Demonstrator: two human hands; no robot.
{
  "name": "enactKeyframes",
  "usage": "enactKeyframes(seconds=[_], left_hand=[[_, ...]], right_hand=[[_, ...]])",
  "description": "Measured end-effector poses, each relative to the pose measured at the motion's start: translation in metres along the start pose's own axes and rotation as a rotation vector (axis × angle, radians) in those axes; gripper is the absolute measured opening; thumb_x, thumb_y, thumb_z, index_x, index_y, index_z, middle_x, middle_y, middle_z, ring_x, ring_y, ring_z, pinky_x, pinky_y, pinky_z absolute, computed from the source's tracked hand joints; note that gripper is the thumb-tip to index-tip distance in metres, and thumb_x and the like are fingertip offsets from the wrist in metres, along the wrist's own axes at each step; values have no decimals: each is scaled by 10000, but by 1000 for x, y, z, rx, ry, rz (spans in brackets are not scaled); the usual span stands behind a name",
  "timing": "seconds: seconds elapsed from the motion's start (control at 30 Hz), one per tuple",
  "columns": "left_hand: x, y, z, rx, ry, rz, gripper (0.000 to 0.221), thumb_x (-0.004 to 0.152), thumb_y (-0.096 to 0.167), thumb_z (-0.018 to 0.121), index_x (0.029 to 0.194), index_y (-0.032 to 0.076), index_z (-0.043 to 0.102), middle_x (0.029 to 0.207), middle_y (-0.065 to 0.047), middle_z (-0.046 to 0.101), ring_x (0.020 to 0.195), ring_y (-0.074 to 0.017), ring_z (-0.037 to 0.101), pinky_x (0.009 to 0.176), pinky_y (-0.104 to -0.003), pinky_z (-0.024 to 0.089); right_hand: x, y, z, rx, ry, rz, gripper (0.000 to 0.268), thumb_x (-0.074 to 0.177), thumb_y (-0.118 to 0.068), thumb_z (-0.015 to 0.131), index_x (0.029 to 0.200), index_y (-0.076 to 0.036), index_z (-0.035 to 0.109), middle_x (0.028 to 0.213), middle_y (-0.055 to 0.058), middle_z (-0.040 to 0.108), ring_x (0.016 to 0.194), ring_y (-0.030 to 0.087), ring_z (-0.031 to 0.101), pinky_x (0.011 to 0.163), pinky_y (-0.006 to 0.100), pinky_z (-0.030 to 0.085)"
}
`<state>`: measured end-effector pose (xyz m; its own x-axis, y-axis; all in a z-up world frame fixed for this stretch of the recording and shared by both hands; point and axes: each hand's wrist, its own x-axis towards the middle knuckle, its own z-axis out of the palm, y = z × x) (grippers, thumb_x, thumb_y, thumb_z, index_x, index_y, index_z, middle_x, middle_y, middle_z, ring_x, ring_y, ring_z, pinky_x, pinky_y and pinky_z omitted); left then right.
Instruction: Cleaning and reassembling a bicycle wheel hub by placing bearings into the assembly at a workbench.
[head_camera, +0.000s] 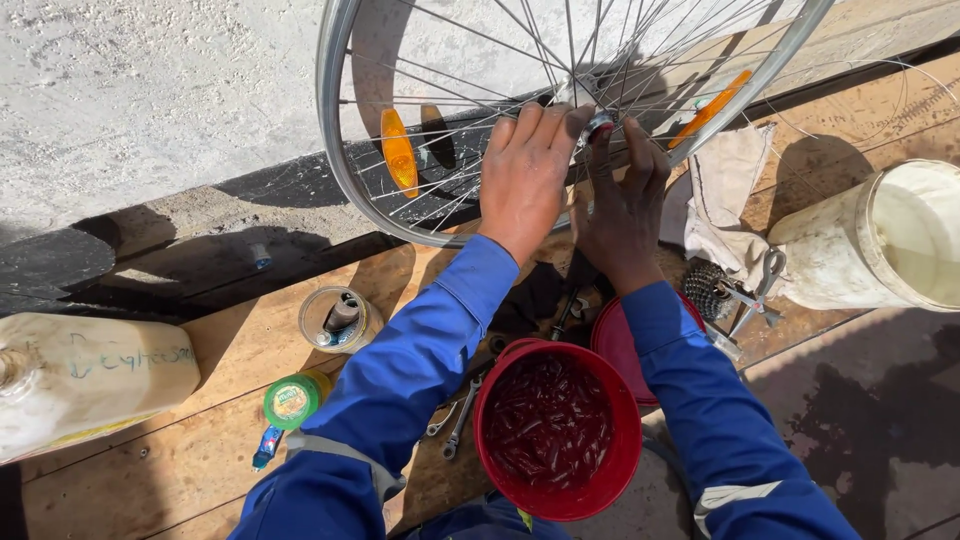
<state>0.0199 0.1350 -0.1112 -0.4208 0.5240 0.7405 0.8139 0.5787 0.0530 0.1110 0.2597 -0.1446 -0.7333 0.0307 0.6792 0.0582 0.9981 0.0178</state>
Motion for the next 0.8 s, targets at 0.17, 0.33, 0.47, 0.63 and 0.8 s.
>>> enactKeyframes(seconds=[0.17, 0.33, 0.47, 0.63, 0.8], left_hand=[[1, 0, 0, -31, 10, -12, 523, 821, -25, 616, 1310, 138, 526, 1179, -6, 619, 1014, -236, 523, 804, -361, 412], [2, 4, -5, -54, 9, -20, 522, 817, -36, 638, 1300, 135, 536, 1163, -9, 616, 1013, -243, 524, 805, -368, 415], [2, 3, -5, -45, 33, -22, 468, 840, -44, 600, 1277, 120, 572, 1142, -9, 629, 1003, -242, 525, 805, -361, 410], [3, 4, -4, -55, 52, -19, 421, 836, -48, 597, 1232, 94, 600, 1111, -31, 635, 991, -259, 522, 788, -371, 412], [3, 2, -10, -60, 37, -10, 505, 771, -57, 648, 1241, 114, 579, 1115, -32, 631, 992, -260, 519, 799, -368, 409]], right_hand=[[3, -5, -2, -306, 43, -71, 603, 908, -100, 638, 1473, -19, 446, 1480, 154, 345, 1285, 342, 410, 1067, 494, 460], [9, -9, -20, -486, 66, -169, 465, 954, -130, 572, 1406, -21, 566, 1458, 123, 408, 1255, 298, 458, 1004, 425, 467], [13, -3, -31, -436, 72, -273, 480, 928, -107, 521, 1396, -5, 554, 1428, 124, 451, 1217, 292, 468, 957, 411, 488], [18, 6, -53, -440, 63, -352, 450, 960, -81, 499, 1406, -43, 538, 1429, 89, 454, 1222, 273, 442, 903, 397, 485], [20, 3, -68, -154, 82, -310, 464, 782, 11, 672, 1210, -166, 680, 1364, 113, 465, 1212, 312, 432, 889, 444, 494]])
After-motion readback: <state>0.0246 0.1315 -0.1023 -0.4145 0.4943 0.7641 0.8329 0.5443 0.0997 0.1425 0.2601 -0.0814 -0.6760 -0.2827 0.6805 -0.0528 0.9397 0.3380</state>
